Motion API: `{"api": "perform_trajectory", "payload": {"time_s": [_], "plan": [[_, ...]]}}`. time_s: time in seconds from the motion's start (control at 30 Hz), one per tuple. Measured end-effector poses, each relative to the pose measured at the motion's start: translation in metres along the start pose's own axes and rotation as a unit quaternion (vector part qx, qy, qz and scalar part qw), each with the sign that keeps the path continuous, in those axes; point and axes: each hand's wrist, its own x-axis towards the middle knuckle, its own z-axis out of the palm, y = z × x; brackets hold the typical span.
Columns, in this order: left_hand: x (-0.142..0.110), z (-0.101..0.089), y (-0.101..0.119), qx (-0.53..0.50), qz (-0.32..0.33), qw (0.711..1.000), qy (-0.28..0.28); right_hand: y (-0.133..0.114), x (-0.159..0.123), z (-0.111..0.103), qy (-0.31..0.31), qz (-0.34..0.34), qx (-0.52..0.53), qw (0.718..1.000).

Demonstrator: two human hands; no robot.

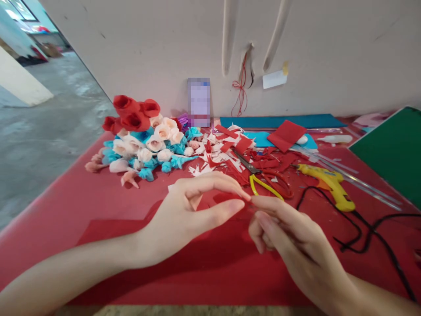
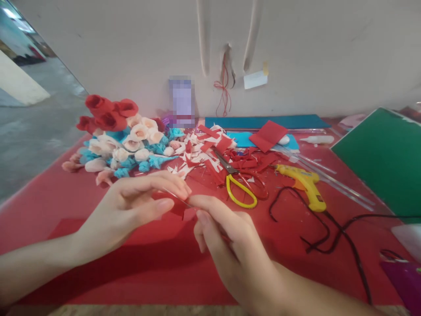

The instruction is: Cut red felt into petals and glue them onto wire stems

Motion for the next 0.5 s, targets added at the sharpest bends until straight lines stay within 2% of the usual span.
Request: {"api": "perform_trajectory", "payload": {"time_s": [0.33, 0.5], "plan": [[0.005, -0.0001, -0.0049, 0.035, 0.038, 0.998, 0.027, -0.0017, 0.0011, 0.0001, -0.016, 0.019, 0.014, 1.0], [0.0029, 0.0024, -0.0052, 0.03, 0.039, 0.998, 0.024, -0.008, 0.0046, -0.0004, -0.004, 0.015, -0.023, 1.0]]}}
